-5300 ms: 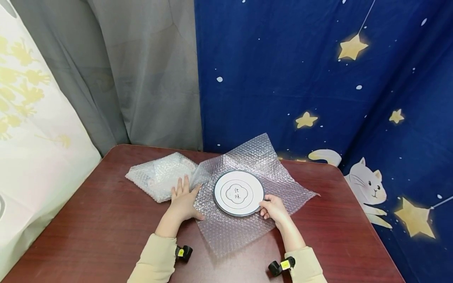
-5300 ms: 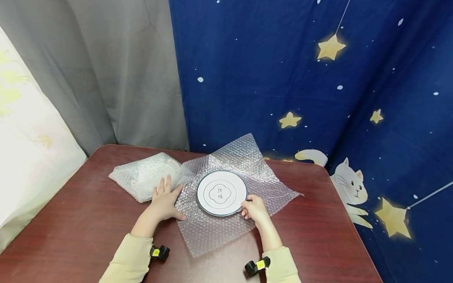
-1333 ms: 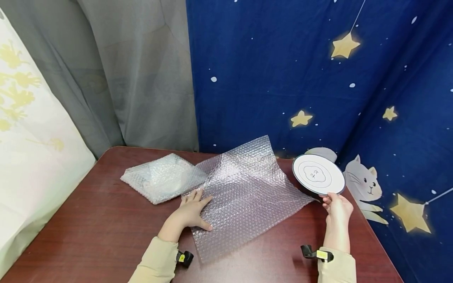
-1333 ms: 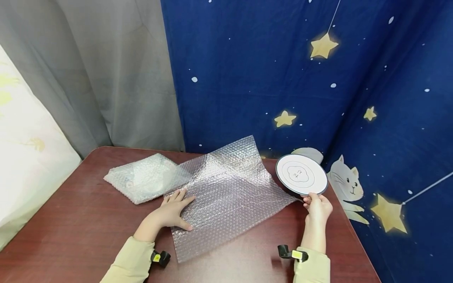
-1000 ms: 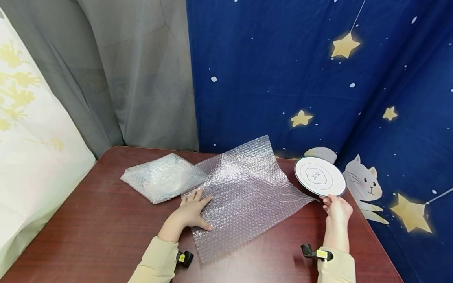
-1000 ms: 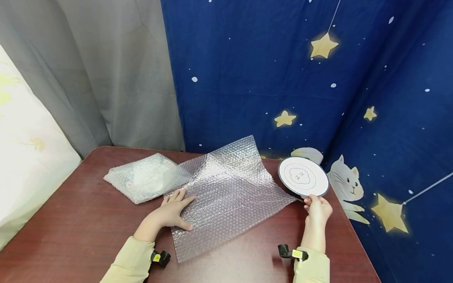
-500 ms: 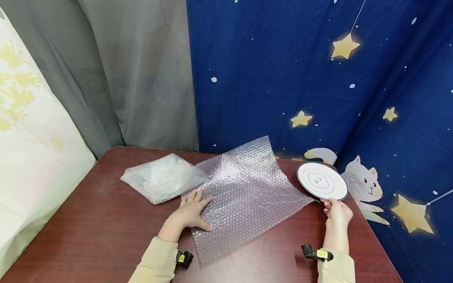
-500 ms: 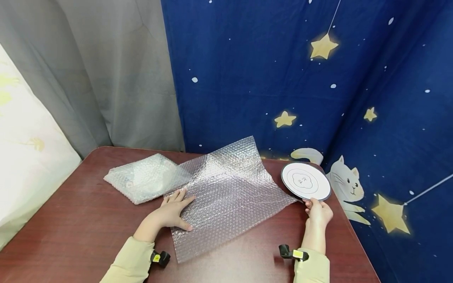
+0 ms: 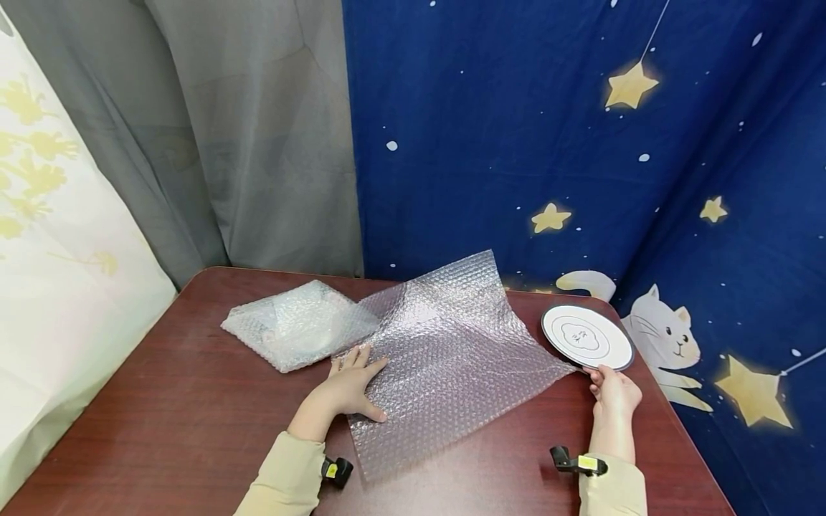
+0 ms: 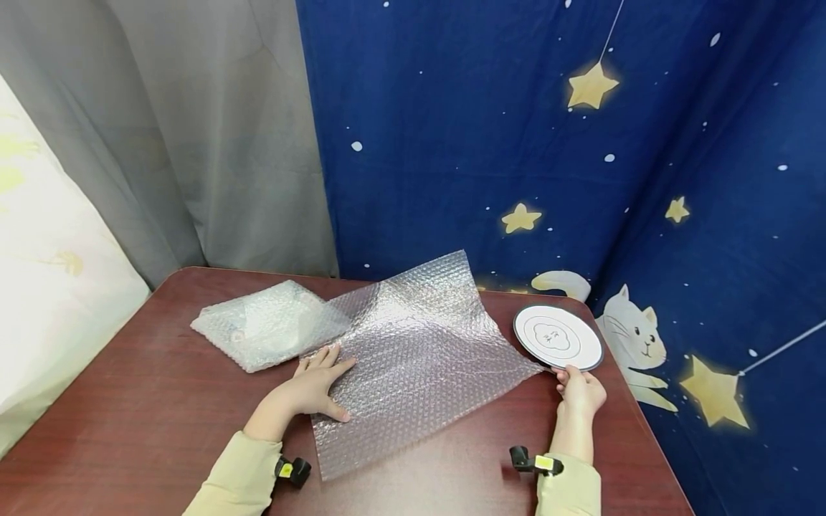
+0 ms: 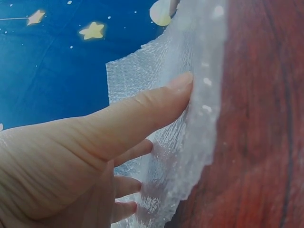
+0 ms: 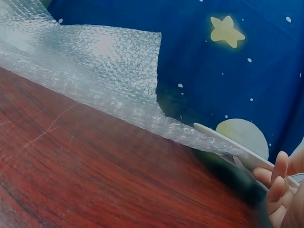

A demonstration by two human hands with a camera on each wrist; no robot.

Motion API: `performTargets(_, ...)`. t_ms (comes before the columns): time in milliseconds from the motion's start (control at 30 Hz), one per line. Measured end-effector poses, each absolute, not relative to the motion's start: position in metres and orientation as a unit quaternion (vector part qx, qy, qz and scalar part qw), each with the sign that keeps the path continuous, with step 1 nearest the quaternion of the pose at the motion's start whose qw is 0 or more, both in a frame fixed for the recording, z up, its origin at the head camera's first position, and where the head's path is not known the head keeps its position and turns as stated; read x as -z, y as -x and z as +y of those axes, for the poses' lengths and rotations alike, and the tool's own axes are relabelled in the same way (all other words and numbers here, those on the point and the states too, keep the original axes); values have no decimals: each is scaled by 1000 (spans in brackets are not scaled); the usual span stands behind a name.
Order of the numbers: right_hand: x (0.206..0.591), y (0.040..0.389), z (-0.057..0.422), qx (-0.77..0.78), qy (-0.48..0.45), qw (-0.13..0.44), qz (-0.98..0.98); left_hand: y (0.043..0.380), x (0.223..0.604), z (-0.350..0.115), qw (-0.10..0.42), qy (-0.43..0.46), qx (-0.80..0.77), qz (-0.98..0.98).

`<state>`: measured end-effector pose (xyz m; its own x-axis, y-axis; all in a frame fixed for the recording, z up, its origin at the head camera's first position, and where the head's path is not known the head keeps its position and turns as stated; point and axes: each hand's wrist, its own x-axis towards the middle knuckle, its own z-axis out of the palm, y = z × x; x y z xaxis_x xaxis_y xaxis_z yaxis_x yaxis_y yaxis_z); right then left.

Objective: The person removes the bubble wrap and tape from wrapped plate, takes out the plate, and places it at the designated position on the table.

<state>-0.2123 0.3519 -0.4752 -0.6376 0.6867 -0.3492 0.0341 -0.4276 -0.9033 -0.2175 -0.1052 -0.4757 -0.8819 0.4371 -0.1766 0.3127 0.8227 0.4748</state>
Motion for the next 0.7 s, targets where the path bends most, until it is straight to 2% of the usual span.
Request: performTargets(700, 477, 213, 355, -775, 367, 186, -479, 219, 476, -106, 142, -203, -219, 944)
